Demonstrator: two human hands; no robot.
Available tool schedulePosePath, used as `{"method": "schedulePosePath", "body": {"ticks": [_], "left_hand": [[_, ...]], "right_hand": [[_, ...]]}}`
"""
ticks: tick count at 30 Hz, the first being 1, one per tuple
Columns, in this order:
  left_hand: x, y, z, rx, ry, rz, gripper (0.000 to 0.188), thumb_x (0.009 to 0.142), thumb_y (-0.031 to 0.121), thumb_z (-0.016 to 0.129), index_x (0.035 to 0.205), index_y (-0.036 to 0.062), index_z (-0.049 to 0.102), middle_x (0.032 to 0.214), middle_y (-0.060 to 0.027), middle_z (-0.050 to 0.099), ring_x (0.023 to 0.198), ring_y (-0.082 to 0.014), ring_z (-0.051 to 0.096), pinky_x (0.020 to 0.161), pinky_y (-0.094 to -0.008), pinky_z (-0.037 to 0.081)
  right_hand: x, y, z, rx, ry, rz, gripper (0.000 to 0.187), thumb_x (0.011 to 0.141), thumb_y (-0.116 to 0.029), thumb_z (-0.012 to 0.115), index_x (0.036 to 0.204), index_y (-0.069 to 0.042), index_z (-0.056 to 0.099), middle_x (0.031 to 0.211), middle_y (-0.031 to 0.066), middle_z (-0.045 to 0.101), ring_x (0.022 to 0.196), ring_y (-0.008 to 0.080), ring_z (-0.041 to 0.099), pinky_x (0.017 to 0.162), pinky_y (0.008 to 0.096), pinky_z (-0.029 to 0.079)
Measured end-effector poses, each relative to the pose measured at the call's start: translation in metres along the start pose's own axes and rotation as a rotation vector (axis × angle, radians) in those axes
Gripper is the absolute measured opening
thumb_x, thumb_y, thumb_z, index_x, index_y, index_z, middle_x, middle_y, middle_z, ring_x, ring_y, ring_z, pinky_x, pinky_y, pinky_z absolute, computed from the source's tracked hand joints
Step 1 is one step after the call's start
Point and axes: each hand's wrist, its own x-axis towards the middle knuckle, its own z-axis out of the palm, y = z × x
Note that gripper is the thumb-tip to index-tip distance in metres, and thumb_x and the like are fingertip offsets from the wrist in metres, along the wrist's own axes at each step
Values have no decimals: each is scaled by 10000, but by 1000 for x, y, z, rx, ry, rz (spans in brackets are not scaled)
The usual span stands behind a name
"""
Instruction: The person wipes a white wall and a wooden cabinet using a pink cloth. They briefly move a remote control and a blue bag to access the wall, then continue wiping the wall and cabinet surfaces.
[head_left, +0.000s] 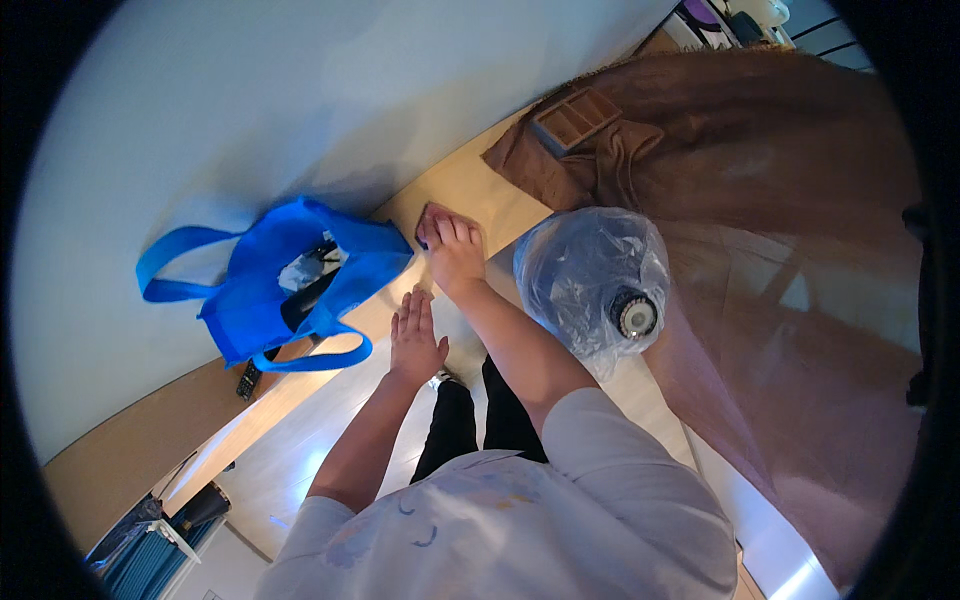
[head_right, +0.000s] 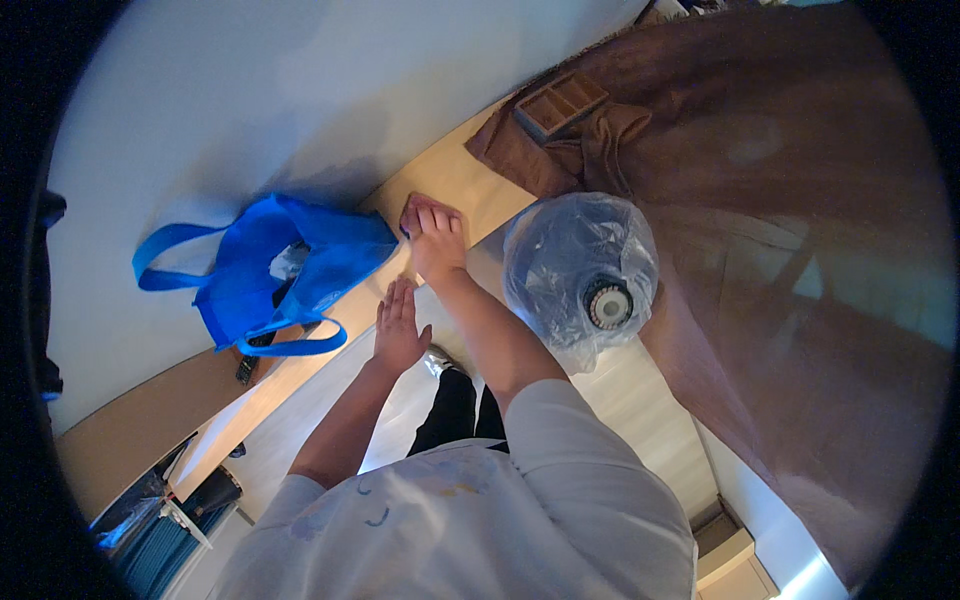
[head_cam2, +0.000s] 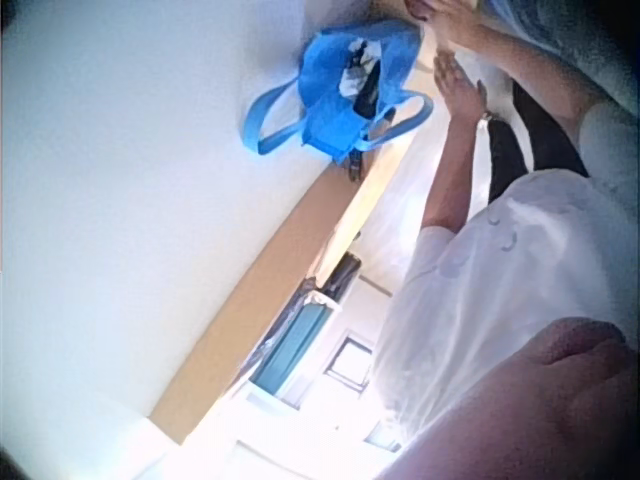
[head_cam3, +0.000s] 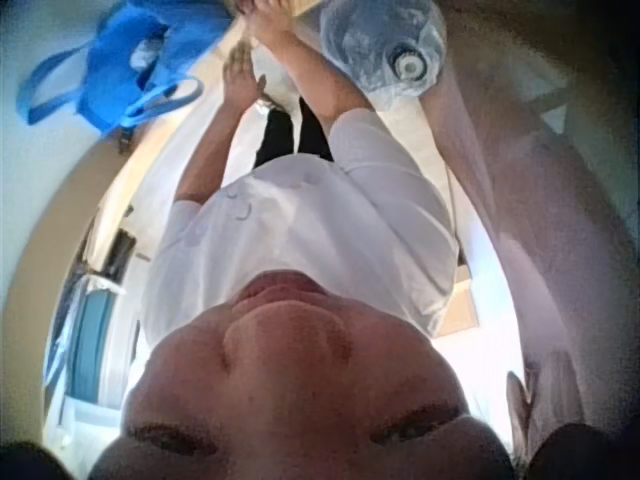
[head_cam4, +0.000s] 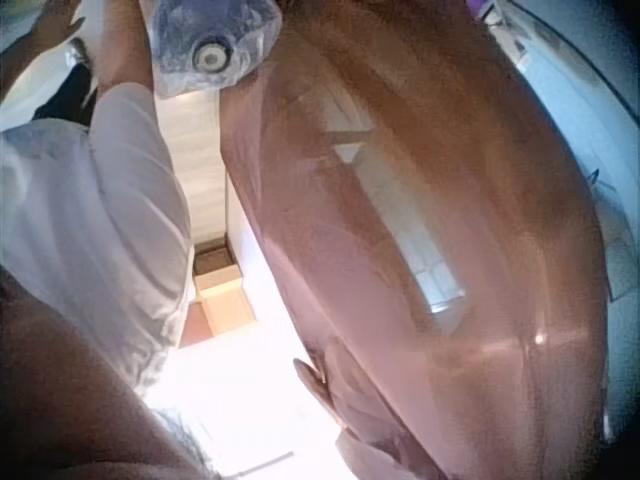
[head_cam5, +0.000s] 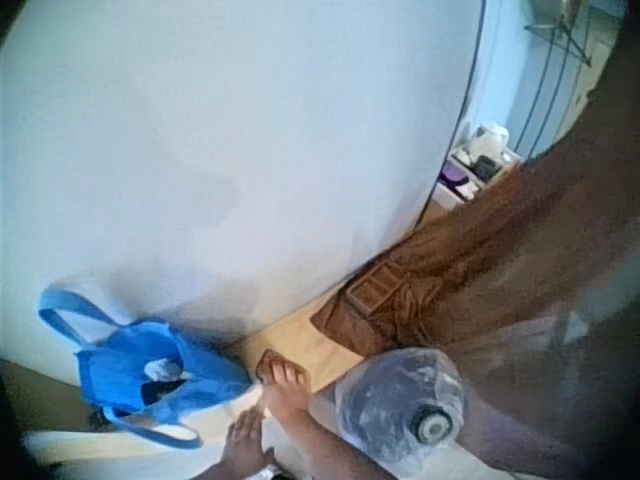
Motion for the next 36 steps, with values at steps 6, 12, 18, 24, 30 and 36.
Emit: {"method": "schedulePosePath", "body": {"ticks": [6,12,18,24,30,36], "left_hand": [[23,24,-11,78,-114,-112,1109,795,337,760,1606,27,69,1690,-182,19,1547,-423,75,1169,-680,195],[22,23,-13,90,-105,-96,1143,764,336,779,1608,31,71,1690,-183,23,1546,-426,79,1168,-680,199],[22,16,-15,28,-112,-62,1154,755,343,784,1609,36,71,1685,-200,44,1541,-438,97,1159,-692,206],[23,8,-20,7,-135,-29,1086,772,323,772,1610,63,132,1695,-154,54,1548,-406,105,1172,-673,215],[23,-1,-15,-44,-114,26,1035,775,284,782,1591,40,194,1682,-198,82,1543,-418,120,1177,-655,224],[8,-42,-9,-102,-9,156,990,806,254,762,1592,41,199,1680,-197,102,1543,-400,142,1205,-599,206]], "right_hand": [[73,47,0,-160,-280,236,481,932,-244,513,1405,-173,555,1381,57,520,1286,272,435,1079,496,307],[83,62,1,-180,-85,449,444,947,-234,498,1380,-176,577,1427,41,507,1302,282,428,1058,495,314],[-12,0,-6,-7,-89,208,435,912,-238,565,1342,-197,617,1357,52,562,1280,297,475,1074,523,330],[2,52,-6,-133,181,502,465,876,-179,608,1323,-303,629,1371,47,554,1279,305,479,1026,515,350],[-15,23,-3,17,237,674,429,852,-106,630,1263,-228,652,1377,103,526,1297,364,453,1063,523,340],[-94,-65,6,333,293,504,422,822,5,613,1217,-141,644,1342,144,505,1277,391,433,1101,520,329]]}}
